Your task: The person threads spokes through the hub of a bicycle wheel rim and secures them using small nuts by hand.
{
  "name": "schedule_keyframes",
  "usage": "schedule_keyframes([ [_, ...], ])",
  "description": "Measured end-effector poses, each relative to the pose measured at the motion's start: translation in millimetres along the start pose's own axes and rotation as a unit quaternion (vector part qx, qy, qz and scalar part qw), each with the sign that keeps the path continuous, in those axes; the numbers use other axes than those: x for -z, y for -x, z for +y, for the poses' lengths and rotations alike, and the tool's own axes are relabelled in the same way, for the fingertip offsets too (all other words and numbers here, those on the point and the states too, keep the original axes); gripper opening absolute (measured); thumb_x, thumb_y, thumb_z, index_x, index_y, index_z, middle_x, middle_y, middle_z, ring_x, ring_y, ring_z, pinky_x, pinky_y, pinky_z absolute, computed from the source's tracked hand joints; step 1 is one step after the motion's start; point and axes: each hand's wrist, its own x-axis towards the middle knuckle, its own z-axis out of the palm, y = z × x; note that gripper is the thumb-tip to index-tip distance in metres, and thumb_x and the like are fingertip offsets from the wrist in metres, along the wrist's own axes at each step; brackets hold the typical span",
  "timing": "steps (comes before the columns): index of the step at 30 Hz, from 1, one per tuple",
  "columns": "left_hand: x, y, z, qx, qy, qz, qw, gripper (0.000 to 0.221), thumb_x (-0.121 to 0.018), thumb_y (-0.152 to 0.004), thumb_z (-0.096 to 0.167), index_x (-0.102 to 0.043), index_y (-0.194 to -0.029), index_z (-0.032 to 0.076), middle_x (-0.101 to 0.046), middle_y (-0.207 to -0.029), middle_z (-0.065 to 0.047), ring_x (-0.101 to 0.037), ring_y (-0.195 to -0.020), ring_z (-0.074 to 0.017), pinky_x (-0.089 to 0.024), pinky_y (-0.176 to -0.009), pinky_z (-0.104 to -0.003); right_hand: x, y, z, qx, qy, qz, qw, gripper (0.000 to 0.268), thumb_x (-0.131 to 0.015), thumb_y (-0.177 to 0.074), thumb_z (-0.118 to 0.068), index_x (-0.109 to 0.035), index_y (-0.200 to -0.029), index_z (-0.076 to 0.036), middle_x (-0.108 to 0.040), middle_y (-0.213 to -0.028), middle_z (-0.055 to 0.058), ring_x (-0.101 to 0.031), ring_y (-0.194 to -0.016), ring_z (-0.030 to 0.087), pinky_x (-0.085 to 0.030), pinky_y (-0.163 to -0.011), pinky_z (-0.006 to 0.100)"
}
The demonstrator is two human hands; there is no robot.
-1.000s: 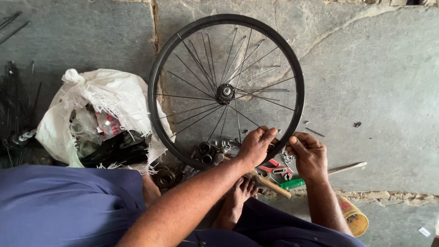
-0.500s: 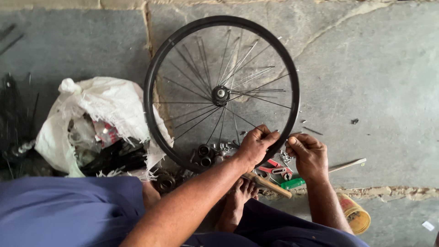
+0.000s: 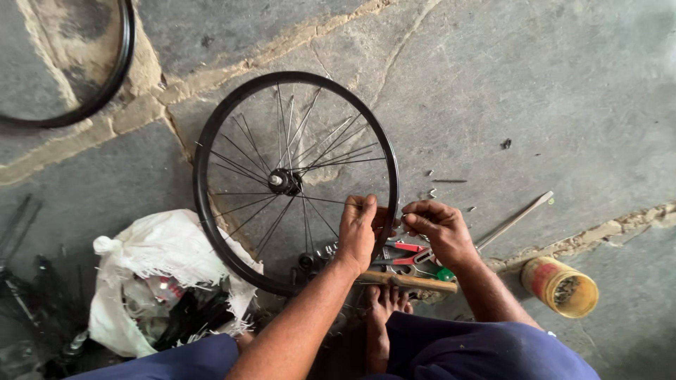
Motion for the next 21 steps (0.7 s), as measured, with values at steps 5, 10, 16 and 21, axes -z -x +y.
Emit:
schedule_keyframes([
  [5,0.2,0.8,0.2,-0.016,0.011,-0.022,1.0,0.026,-0.059,-0.106,0.029,-0.046,-0.107,0.007,-0.072,-0.088,-0.014,-0.072,-0.072,-0.0222,-0.058,-0.06,-0.035,-4.6,-8.9,-4.0,0.017,-0.056,-0.024,0.998,0.015,-0.063,-0.105,-0.014,-0.066,-0.109,0.0,-0.065,-0.092,0.002,-0.058,-0.083,0.011,-0.049,-0.076,0.028],
  [10,1.0,4.1,3.7,-0.009,0.052,0.042,0.998,0.032,-0.045,-0.105,0.045,-0.045,-0.105,0.013,-0.07,-0.084,-0.009,-0.071,-0.068,-0.021,-0.06,-0.058,-0.033,-17.2,-25.1,-18.7,0.002,-0.105,-0.042,0.994,0.012,-0.057,-0.105,-0.013,-0.061,-0.11,-0.002,-0.066,-0.098,0.004,-0.063,-0.091,0.014,-0.052,-0.084,0.03],
  [16,17.6,2.1,-5.0,-0.118,-0.195,0.091,0.969,0.045,-0.046,-0.106,0.052,-0.054,-0.103,0.007,-0.071,-0.087,-0.008,-0.072,-0.074,-0.0184,-0.061,-0.066,-0.034,-17.7,-25.3,-24.2,-0.012,-0.104,-0.036,0.994,0.011,-0.056,-0.108,-0.01,-0.061,-0.113,-0.002,-0.066,-0.103,0.007,-0.063,-0.093,0.017,-0.051,-0.086,0.031],
  [21,20.7,-8.2,-12.6,-0.075,-0.242,0.052,0.966,0.052,-0.041,-0.106,0.054,-0.059,-0.108,0.005,-0.073,-0.083,-0.006,-0.069,-0.07,-0.0182,-0.057,-0.065,-0.036,-19.1,-24.0,-25.6,-0.022,-0.109,-0.022,0.994,0.011,-0.053,-0.109,-0.008,-0.061,-0.115,-0.004,-0.068,-0.108,0.008,-0.065,-0.095,0.017,-0.053,-0.088,0.031],
])
